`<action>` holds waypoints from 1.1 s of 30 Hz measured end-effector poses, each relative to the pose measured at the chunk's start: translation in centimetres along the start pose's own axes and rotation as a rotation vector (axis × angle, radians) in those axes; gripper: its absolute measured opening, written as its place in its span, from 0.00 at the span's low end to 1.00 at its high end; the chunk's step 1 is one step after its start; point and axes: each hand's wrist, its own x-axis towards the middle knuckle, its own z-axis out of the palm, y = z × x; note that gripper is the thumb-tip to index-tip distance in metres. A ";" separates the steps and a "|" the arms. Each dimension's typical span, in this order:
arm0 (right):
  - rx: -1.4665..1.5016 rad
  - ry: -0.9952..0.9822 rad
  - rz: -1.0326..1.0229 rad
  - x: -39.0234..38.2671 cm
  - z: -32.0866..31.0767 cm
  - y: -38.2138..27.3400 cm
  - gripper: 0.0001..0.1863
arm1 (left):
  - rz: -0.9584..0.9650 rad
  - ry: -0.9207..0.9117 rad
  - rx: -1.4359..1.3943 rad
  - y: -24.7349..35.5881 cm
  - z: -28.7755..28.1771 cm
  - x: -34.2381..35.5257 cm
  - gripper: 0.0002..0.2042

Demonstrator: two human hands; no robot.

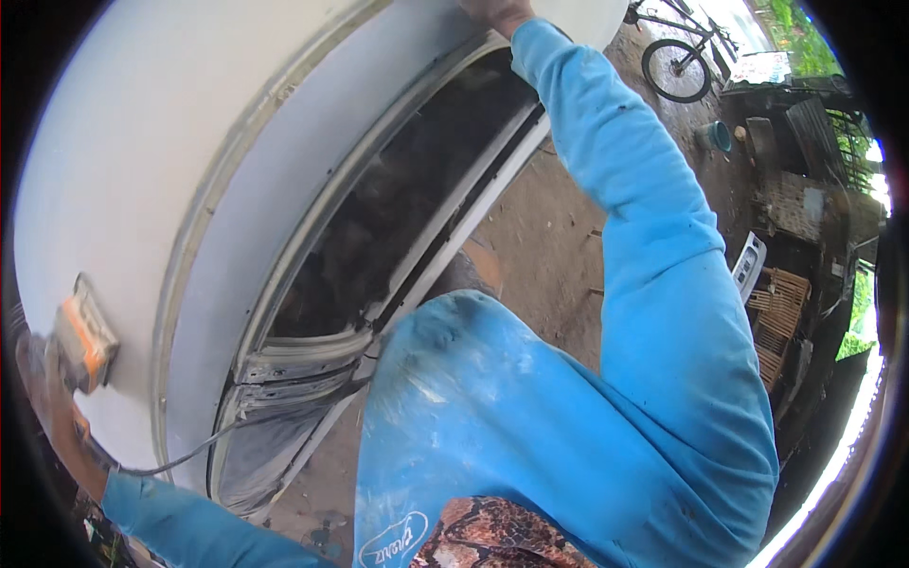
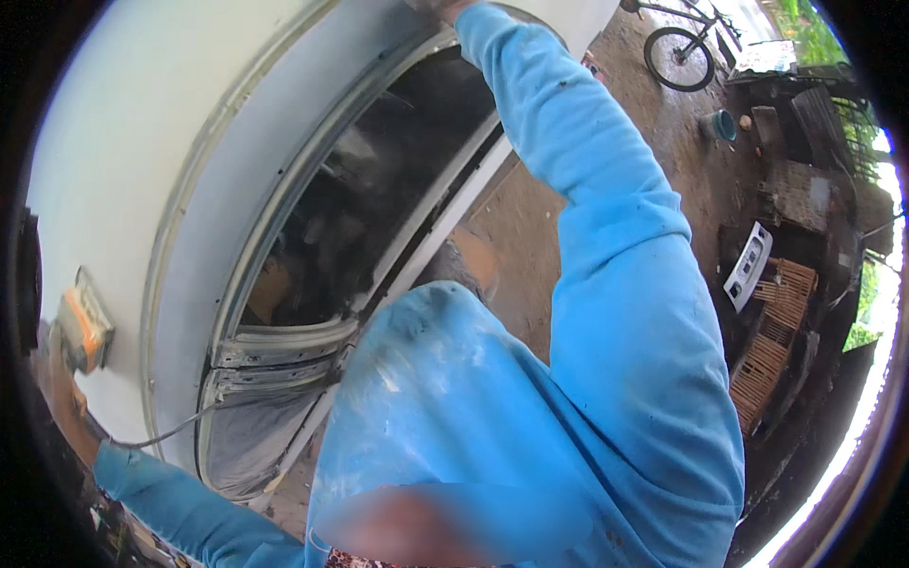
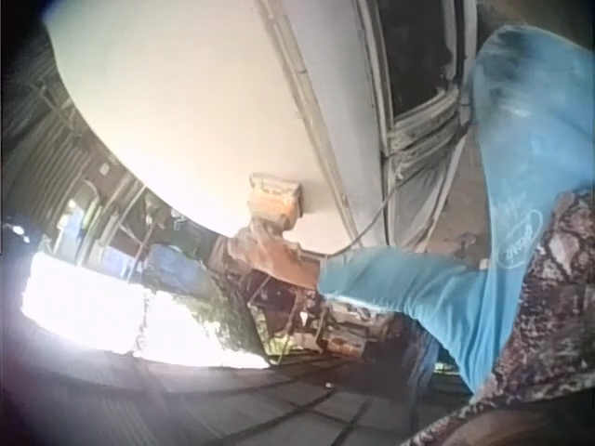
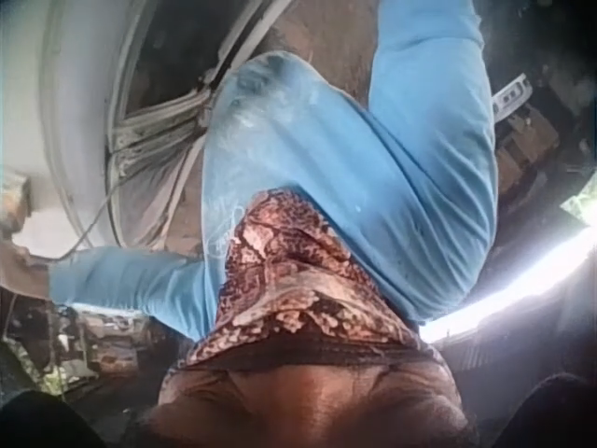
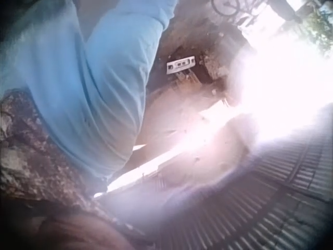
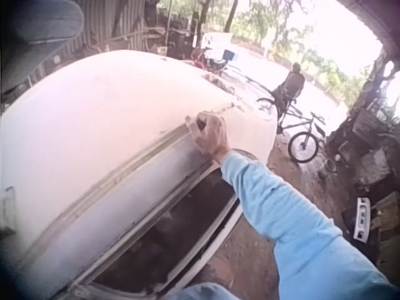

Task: Sanding the roof of a white vehicle using a power sander.

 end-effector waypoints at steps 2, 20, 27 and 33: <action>-0.597 0.234 -0.543 -0.3 0.2 -0.6 0.12 | 0.074 -0.033 -0.014 6.4 2.8 -0.6 0.30; 0.549 0.026 0.032 -1.2 -3.7 -0.9 0.09 | 0.873 -0.147 0.062 53.6 23.6 3.5 0.26; 0.632 -0.025 0.040 -0.9 -4.1 -0.1 0.11 | 1.136 -0.121 0.028 62.2 29.5 6.6 0.26; 0.682 0.018 0.045 -0.9 -3.8 0.1 0.12 | 1.116 -0.072 0.169 67.1 32.7 11.5 0.32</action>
